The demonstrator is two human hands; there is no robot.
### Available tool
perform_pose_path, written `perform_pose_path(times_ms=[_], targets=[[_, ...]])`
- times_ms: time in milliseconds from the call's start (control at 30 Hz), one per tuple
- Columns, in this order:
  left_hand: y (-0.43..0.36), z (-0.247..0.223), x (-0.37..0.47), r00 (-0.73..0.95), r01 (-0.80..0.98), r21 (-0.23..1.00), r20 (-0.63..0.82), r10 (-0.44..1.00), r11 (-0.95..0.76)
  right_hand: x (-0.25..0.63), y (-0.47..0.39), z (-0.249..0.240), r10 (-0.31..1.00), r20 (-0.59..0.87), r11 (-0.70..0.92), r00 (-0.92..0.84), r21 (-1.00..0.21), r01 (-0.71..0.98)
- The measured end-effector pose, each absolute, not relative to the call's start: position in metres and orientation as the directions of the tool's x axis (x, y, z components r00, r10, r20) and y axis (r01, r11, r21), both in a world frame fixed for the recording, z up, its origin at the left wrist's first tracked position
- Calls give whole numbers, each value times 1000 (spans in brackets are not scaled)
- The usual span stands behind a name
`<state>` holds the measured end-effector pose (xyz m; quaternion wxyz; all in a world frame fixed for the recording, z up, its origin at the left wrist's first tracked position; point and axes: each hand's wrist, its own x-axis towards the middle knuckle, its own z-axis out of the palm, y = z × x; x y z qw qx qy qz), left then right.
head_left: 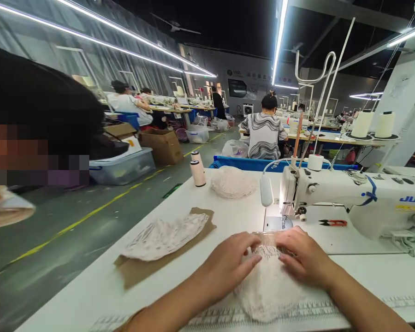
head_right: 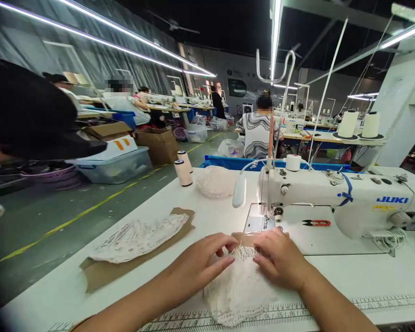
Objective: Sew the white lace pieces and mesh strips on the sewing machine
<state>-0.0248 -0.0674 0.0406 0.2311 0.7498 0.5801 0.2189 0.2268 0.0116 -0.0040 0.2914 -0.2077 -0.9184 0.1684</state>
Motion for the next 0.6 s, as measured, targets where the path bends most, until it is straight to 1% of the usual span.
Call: perform_pose_path(times_ms=[33,100,233,267,367,433,500,600], targets=[[-57,39,-27,203,793,579,43,978,-190,225,11,-5,491,441,849,-751,-436,299],[-39,36,-27,208,803,569,9,978,-176,223,9,-8,522,417,829,-744,-451,330],[-17,34,-15,285,747,633,-26,958,-204,225,11,-9,590,402,777,-700,-519,356],[-13,34,-11,298,726,656,-29,954,-207,226,13,-8,621,391,747,-679,-559,360],[-7,35,0,317,664,719,-24,948,-204,227,16,-5,719,317,602,-618,-729,327],[-7,34,4,305,620,759,2,952,-200,225,17,-5,764,267,522,-587,-790,320],[-9,31,4,273,559,811,16,962,-172,221,17,-8,793,261,510,-551,-779,365],[-13,23,-2,232,486,868,-14,973,-104,217,16,-12,793,325,563,-516,-714,416]])
